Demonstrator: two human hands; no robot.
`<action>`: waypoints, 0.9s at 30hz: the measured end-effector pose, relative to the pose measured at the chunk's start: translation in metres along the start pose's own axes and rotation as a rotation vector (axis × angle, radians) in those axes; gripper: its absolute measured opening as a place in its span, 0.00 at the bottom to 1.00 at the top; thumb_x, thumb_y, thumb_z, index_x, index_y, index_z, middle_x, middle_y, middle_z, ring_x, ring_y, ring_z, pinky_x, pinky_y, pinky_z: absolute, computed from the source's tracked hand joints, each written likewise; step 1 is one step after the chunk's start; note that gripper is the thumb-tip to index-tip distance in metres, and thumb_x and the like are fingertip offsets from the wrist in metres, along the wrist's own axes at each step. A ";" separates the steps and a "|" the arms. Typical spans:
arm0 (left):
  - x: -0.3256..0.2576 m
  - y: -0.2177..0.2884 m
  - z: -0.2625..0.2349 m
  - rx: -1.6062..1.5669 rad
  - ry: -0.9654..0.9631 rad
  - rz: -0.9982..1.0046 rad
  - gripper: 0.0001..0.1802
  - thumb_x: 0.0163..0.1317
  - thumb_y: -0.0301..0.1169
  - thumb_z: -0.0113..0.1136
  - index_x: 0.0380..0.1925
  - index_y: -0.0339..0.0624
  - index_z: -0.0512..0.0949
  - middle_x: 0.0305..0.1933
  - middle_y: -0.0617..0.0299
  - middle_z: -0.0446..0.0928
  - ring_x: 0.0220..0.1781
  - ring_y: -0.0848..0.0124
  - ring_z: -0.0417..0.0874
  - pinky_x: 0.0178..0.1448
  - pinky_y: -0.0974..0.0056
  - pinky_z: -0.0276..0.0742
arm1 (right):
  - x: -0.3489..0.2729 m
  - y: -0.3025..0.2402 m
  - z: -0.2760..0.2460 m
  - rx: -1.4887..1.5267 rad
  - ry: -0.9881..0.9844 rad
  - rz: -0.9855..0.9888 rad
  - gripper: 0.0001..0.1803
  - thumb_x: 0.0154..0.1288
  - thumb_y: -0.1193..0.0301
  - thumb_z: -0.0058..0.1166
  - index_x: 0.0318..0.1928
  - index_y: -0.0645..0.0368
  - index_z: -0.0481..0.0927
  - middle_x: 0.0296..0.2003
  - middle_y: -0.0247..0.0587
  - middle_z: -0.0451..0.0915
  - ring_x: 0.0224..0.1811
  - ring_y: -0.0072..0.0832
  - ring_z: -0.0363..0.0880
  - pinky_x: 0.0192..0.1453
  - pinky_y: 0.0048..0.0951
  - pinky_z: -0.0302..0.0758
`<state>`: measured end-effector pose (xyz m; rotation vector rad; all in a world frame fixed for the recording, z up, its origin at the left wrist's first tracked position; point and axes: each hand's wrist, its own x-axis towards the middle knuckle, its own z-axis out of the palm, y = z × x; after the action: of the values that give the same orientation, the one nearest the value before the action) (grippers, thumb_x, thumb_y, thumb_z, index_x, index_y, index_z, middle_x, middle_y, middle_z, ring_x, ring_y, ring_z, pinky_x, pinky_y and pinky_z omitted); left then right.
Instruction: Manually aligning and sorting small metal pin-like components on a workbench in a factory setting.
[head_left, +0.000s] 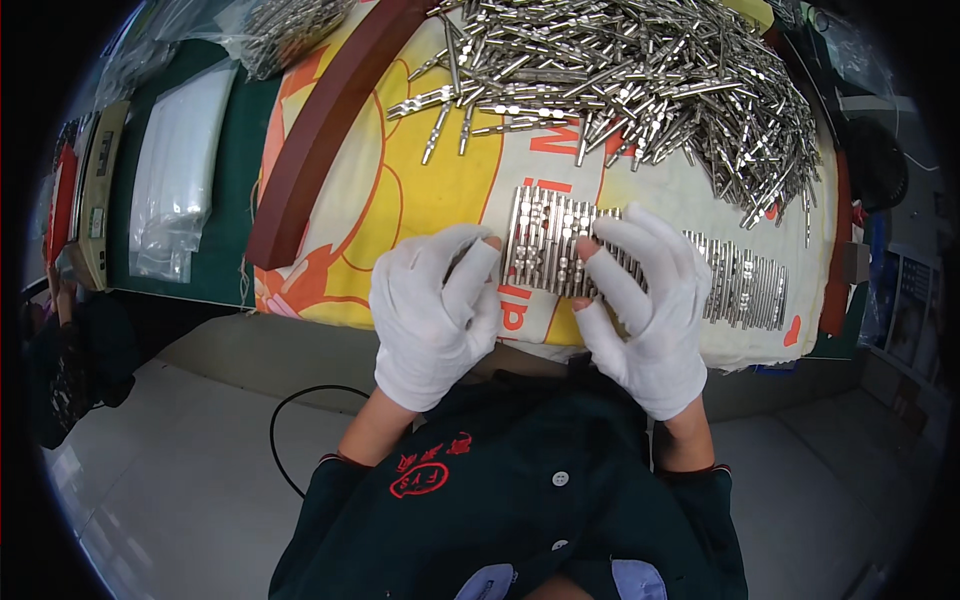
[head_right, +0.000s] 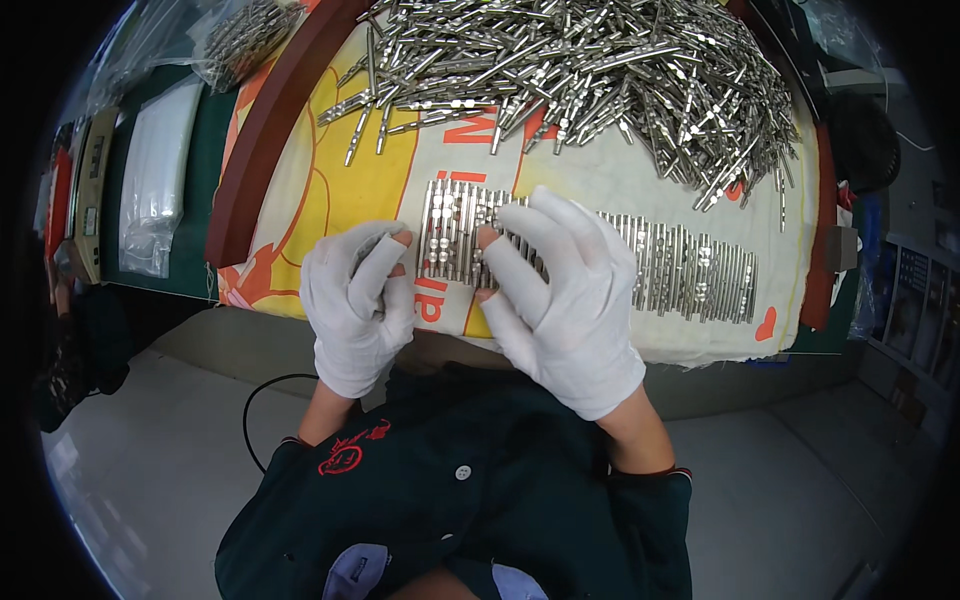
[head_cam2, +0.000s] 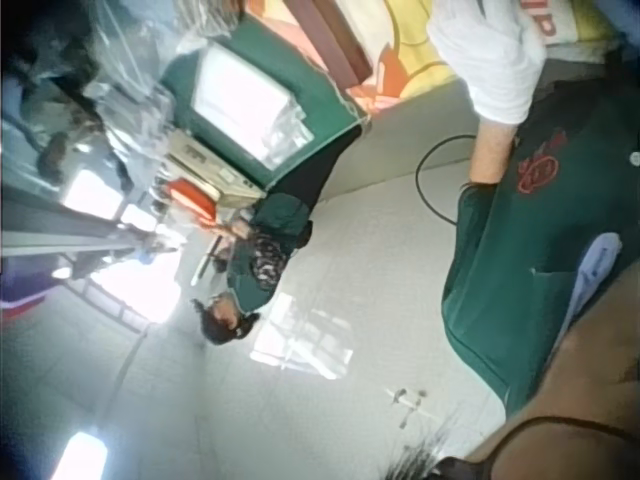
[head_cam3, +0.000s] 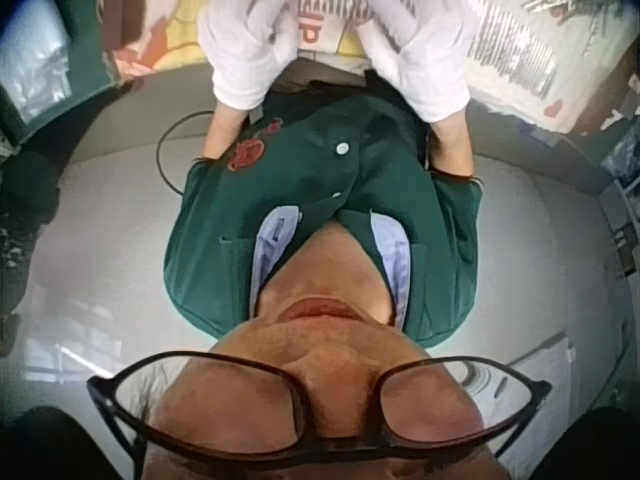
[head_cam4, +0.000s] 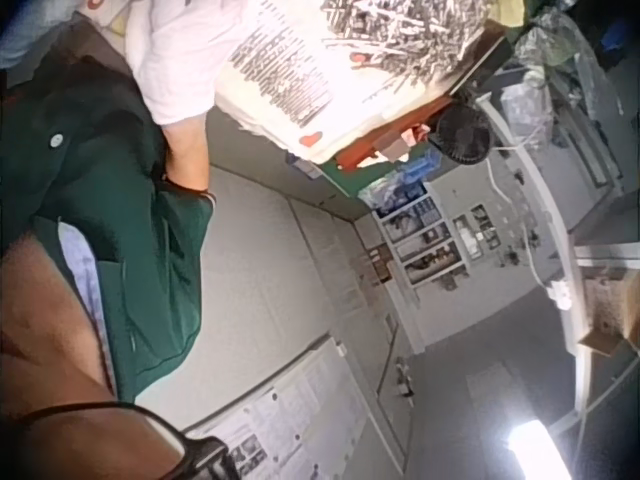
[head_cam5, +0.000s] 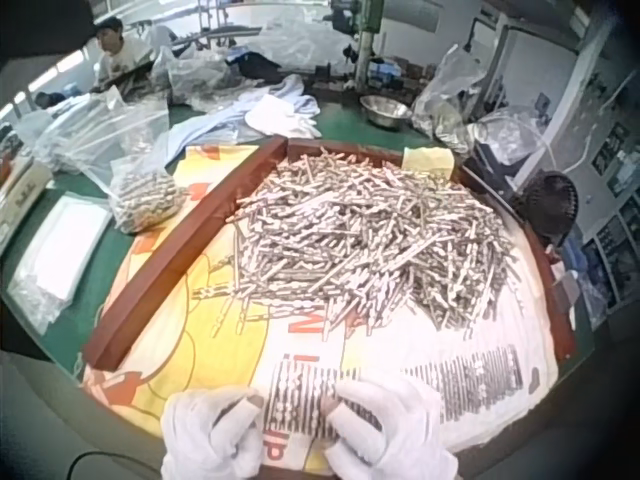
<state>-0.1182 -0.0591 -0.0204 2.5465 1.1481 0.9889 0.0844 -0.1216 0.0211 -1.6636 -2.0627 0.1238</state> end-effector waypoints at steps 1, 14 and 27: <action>0.002 0.000 -0.001 -0.004 0.012 0.007 0.23 0.41 0.21 0.64 0.42 0.46 0.79 0.45 0.65 0.78 0.37 0.63 0.77 0.40 0.59 0.69 | -0.007 0.009 -0.004 -0.012 -0.013 -0.004 0.33 0.53 0.61 0.64 0.59 0.62 0.75 0.59 0.49 0.72 0.66 0.51 0.66 0.69 0.50 0.61; -0.006 -0.005 0.008 -0.011 0.110 -0.023 0.26 0.46 0.19 0.59 0.49 0.44 0.77 0.46 0.58 0.77 0.43 0.59 0.76 0.46 0.58 0.70 | -0.019 0.011 0.008 -0.162 -0.220 0.088 0.62 0.55 0.27 0.45 0.70 0.74 0.57 0.71 0.63 0.57 0.75 0.58 0.52 0.76 0.54 0.49; -0.004 -0.002 0.009 0.060 0.063 -0.073 0.21 0.50 0.21 0.58 0.48 0.43 0.79 0.43 0.53 0.75 0.45 0.54 0.76 0.48 0.54 0.69 | -0.066 0.041 -0.017 -0.282 -0.092 0.141 0.61 0.58 0.28 0.45 0.70 0.74 0.58 0.70 0.65 0.59 0.74 0.58 0.54 0.75 0.56 0.49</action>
<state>-0.1148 -0.0596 -0.0300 2.5160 1.2971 1.0398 0.1377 -0.1769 0.0007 -2.0071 -2.1067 -0.0479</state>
